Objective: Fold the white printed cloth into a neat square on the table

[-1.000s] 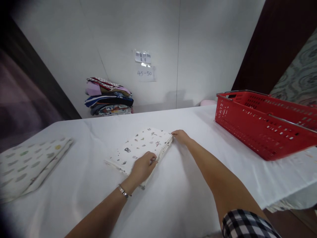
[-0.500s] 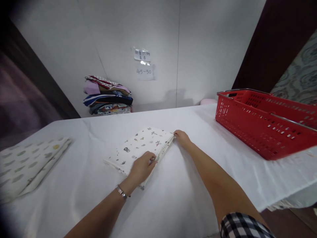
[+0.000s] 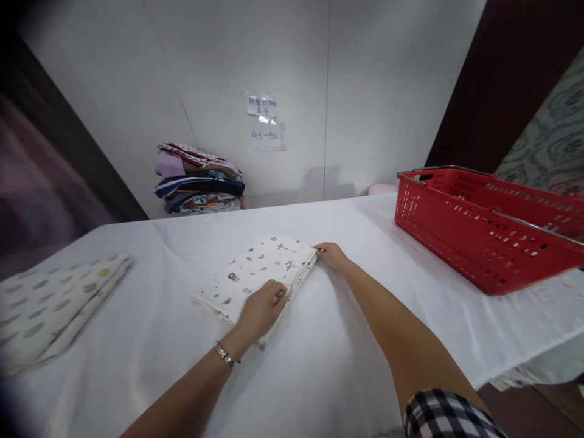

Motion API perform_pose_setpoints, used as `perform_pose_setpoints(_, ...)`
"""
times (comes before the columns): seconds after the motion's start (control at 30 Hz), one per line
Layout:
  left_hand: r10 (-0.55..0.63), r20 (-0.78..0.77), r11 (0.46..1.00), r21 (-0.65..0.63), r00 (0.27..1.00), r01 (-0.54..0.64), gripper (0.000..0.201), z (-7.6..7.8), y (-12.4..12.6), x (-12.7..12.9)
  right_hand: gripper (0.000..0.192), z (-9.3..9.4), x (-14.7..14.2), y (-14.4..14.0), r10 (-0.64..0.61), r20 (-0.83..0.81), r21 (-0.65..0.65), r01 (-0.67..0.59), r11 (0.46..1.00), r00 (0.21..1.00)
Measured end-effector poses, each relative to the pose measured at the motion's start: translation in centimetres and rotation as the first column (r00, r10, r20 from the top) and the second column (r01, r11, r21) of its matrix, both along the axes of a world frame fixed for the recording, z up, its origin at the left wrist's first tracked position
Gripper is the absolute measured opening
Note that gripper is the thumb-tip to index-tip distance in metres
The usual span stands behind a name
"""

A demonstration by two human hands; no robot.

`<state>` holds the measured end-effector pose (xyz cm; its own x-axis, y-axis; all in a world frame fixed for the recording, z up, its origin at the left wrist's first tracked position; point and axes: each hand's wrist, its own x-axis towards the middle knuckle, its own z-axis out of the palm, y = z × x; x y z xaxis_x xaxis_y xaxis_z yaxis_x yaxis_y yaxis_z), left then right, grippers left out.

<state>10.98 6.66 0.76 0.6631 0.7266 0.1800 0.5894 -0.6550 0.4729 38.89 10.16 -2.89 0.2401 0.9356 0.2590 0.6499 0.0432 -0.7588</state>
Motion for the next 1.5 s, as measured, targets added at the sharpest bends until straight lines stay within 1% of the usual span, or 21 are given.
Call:
perform_pose_setpoints(0.17,0.007,-0.015,1.000,-0.003,1.000,-0.007,0.007,0.2,0.0,0.0,0.021,-0.9,-0.6,1.3,-0.081,-0.011,0.064,0.081,0.995,0.997)
perform_pose_setpoints(0.27,0.011,-0.038,1.000,0.006,0.999,-0.010,0.008,0.2,-0.1,0.0,0.021,-1.5,-0.6,1.4,-0.095,-0.002,0.077,0.095,0.992,0.995)
perform_pose_setpoints(0.33,0.013,-0.044,0.999,0.050,0.999,-0.011,0.012,0.0,-0.2,0.0,0.020,-1.8,-0.4,1.1,-0.092,0.005,0.069,0.092,0.993,0.996)
perform_pose_setpoints(0.4,0.003,-0.030,0.990,0.138,1.000,0.001,0.023,-0.2,-0.2,-0.1,0.019,-1.9,-0.2,0.8,-0.094,0.013,0.066,0.093,0.994,0.995)
perform_pose_setpoints(0.5,-0.105,-0.075,0.972,0.204,0.992,0.119,0.046,-0.8,0.0,0.0,0.019,-1.9,-0.1,0.5,-0.093,0.022,0.059,0.091,0.994,0.995)
perform_pose_setpoints(0.57,-0.182,-0.146,0.963,0.176,0.973,0.206,0.053,-1.1,0.1,0.0,0.019,-1.9,-0.1,0.4,-0.089,0.029,0.050,0.088,0.995,0.996)
perform_pose_setpoints(0.63,-0.207,-0.190,0.959,0.156,0.960,0.238,0.054,-1.3,0.2,0.1,0.019,-1.8,-0.1,0.3,-0.088,0.039,0.040,0.087,0.995,0.995)
perform_pose_setpoints(0.73,-0.203,-0.209,0.958,0.161,0.957,0.238,0.053,-1.3,0.1,0.1,0.019,-1.4,0.1,0.1,-0.091,0.063,0.013,0.090,0.996,0.994)
perform_pose_setpoints(0.83,-0.203,-0.207,0.957,0.164,0.957,0.239,0.053,-1.2,0.0,0.1,0.025,0.0,-0.4,-0.3,-0.139,0.092,0.012,0.138,0.990,0.986)
perform_pose_setpoints(0.9,-0.208,-0.202,0.956,0.164,0.957,0.243,0.053,-1.2,0.0,0.1,0.033,1.2,-1.7,-0.8,-0.150,0.173,0.087,0.136,0.987,0.973)
perform_pose_setpoints(0.97,-0.212,-0.196,0.956,0.164,0.957,0.245,0.053,-1.2,0.1,0.1,0.040,2.0,-3.7,-1.3,-0.102,0.334,0.152,0.054,0.987,0.937)
perform_pose_setpoints(1.0,-0.211,-0.194,0.956,0.162,0.958,0.244,0.054,-1.2,0.1,0.2,0.045,2.2,-4.8,-1.7,-0.062,0.414,0.127,0.010,0.992,0.908)
perform_pose_setpoints(1.03,-0.211,-0.195,0.957,0.158,0.958,0.243,0.054,-1.2,0.2,0.2,0.050,2.1,-5.8,-2.0,-0.018,0.473,0.061,-0.013,0.998,0.881)
perform_pose_setpoints(1.1,-0.209,-0.197,0.961,0.142,0.958,0.239,0.056,-1.1,0.1,0.2,0.056,1.5,-7.1,-2.7,0.058,0.507,-0.117,0.002,0.993,0.860)
perform_pose_setpoints(1.13,-0.209,-0.196,0.962,0.134,0.958,0.237,0.057,-1.1,0.0,0.2,0.056,1.0,-7.5,-2.9,0.074,0.501,-0.176,0.017,0.984,0.862)
perform_pose_setpoints(1.2,-0.211,-0.176,0.964,0.123,0.961,0.234,0.055,-1.0,-0.3,0.1,0.056,0.0,-7.5,-3.1,0.070,0.476,-0.210,0.036,0.977,0.876)
perform_pose_setpoints(1.3,-0.233,-0.102,0.961,0.127,0.967,0.245,0.045,-0.5,-0.5,-0.4,0.053,-0.8,-6.8,-2.8,0.058,0.421,-0.169,0.015,0.985,0.905)
perform_pose_setpoints(1.37,-0.197,-0.045,0.968,0.147,0.979,0.202,0.038,0.0,0.1,-1.3,0.050,-0.8,-6.3,-2.6,0.060,0.360,-0.138,-0.011,0.990,0.931)
perform_pose_setpoints(1.4,-0.147,-0.018,0.976,0.162,0.989,0.148,0.036,0.3,0.7,-2.0,0.050,-0.7,-6.1,-2.5,0.047,0.322,-0.114,-0.011,0.993,0.946)
perform_pose_setpoints(1.47,0.021,0.030,0.982,0.189,0.999,-0.026,0.034,0.8,2.5,-4.0,0.052,-0.5,-6.2,-2.8,-0.032,0.220,-0.044,0.043,0.998,0.975)
perform_pose_setpoints(1.5,0.122,0.057,0.970,0.204,0.991,-0.131,0.034,0.9,3.6,-5.2,0.054,-0.4,-6.4,-3.2,-0.094,0.149,-0.011,0.097,0.995,0.984)
